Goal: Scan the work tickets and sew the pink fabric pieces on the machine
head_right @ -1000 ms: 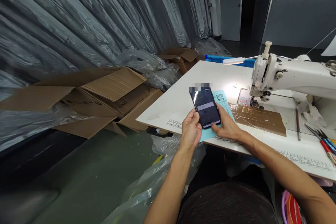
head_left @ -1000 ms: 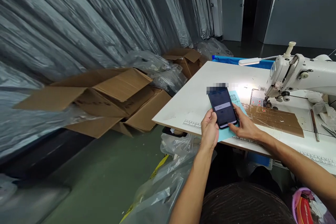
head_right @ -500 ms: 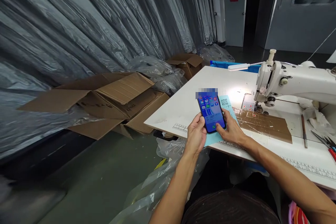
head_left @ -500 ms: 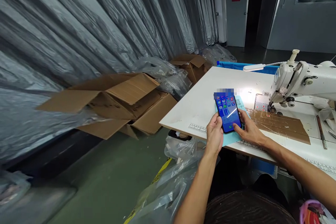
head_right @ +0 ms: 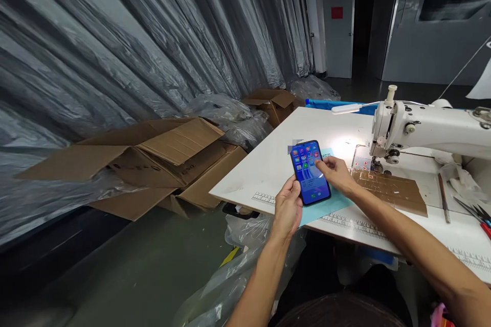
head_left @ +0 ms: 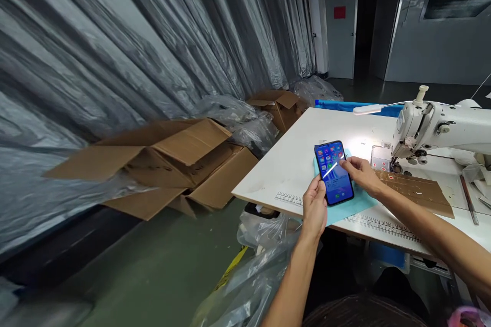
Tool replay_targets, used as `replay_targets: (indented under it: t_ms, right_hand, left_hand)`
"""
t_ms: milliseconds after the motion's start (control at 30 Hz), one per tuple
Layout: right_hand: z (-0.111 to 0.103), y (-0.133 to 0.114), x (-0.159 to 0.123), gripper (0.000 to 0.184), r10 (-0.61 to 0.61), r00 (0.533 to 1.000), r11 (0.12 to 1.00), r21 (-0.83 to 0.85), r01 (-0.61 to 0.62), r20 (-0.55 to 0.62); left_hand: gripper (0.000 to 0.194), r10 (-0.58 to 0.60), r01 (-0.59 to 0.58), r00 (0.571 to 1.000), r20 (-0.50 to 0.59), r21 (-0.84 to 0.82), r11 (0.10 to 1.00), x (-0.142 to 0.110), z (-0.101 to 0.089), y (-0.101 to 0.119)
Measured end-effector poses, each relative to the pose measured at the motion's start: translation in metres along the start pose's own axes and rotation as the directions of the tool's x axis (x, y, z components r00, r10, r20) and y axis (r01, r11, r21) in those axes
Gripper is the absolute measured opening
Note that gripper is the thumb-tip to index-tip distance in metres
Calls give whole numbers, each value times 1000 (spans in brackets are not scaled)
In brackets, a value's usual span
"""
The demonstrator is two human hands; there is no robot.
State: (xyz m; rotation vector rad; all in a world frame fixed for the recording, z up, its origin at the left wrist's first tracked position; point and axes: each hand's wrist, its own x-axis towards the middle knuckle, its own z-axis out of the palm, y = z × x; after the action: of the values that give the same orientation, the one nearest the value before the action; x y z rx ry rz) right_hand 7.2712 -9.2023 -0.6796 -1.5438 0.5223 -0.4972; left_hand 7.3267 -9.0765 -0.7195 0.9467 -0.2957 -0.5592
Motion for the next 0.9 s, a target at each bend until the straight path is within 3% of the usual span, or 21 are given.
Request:
replay_targets:
  t_ms: [200, 367, 600, 700, 800, 900]
  right_hand:
    - [11, -3, 7, 47, -15, 1000, 1000, -22, 15, -23]
    - [6, -7, 0, 48, -72, 994, 997, -36, 69, -85]
    - [-6, 7, -14, 41, -260, 960, 942, -247, 228, -106]
    - [-8, 13, -16, 33, -451, 885, 835, -403, 374, -113]
    - [-11, 14, -14, 28, -676, 736, 626, -563, 539, -47]
    - [-12, 14, -13, 39, -771, 630, 423, -665, 615, 93]
  left_hand:
    - [64, -20, 21, 1000, 10, -17, 1000, -1, 0, 1]
    - [65, -40, 40, 998, 42, -12, 999, -3, -1, 4]
    - [66, -50, 51, 997, 60, -15, 999, -4, 0, 6]
    - [64, -49, 50, 996, 70, -8, 999, -4, -1, 6]
    - [64, -40, 40, 997, 61, 2, 999, -4, -2, 6]
    - [61, -32, 32, 998, 51, 10, 999, -4, -2, 5]
